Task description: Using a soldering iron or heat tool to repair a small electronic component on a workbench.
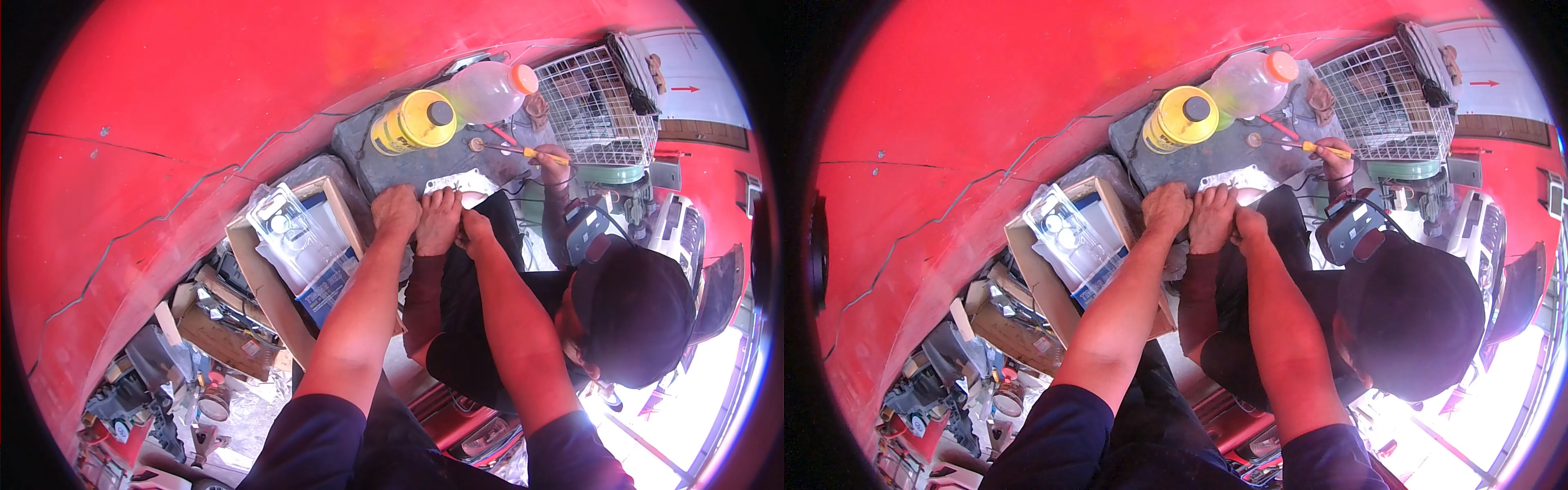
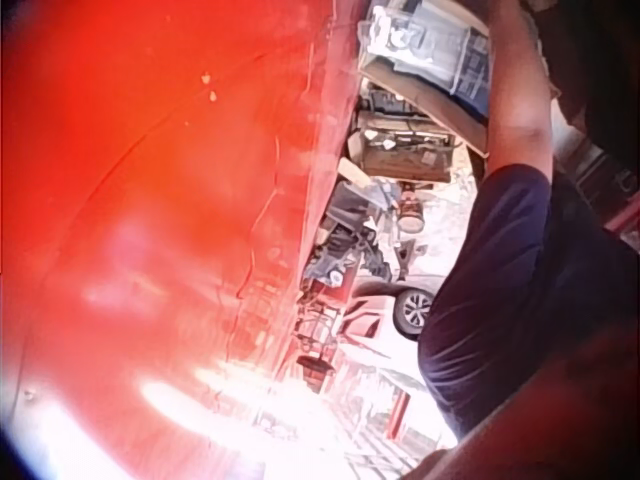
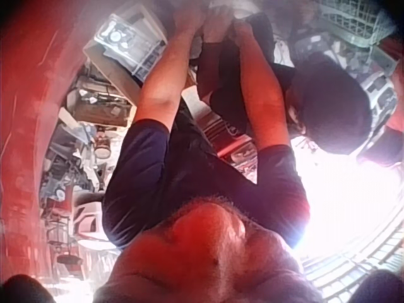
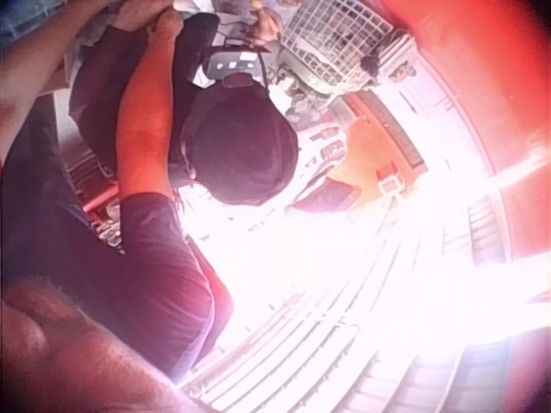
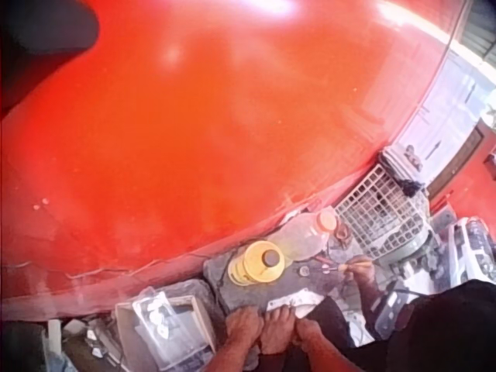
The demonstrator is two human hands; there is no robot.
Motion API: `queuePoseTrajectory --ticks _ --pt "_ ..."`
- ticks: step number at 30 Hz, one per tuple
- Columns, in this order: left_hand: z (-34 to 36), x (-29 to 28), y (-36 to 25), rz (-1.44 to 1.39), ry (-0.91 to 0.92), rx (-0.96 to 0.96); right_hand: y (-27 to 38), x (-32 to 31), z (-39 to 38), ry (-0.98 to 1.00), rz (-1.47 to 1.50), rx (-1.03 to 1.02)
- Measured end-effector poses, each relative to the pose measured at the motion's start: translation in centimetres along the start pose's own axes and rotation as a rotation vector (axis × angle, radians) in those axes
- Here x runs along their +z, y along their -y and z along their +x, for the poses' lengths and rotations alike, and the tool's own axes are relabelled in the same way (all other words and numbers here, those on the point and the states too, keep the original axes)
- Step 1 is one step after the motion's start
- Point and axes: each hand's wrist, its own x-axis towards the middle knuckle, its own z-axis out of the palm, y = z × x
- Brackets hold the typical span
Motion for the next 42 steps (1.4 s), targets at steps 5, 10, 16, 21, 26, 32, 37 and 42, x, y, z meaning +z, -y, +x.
queuePoseTrajectory --ticks 5,10,16,21,26,32,37,42 --pt "0.4 0.41 0.21 0.031 0.022 -0.03 -0.11 -0.1 0.17 0.015 0.006 0.003" --pt "0.42 0.62 0.35 0.026 0.004 -0.007 -0.08 -0.05 0.05 0.017 -0.001 -0.005" --pt "0.08 0.22 0.13 0.0 -0.003 0.016 0.05 -0.11 -0.13 0.015 0.005 -0.002" --pt "0.43 0.65 0.35 0.011 0.004 -0.012 -0.15 -0.08 0.15 0.014 -0.01 -0.011" --pt "0.54 0.79 0.43 0.013 0.008 -0.017 -0.21 -0.13 0.35 0.009 -0.007 -0.005" --pt "0.12 0.12 0.05 0.01 0.008 0.011 -0.21 -0.27 0.23 0.039 0.013 -0.001" --pt "0.12 0.11 0.03 -0.003 0.007 0.002 -0.22 -0.16 0.14 0.007 0.022 -0.005" --pt "0.61 0.94 0.63 -0.004 -0.007 -0.012 -0.38 -0.17 0.37 0.02 0.009 -0.008"
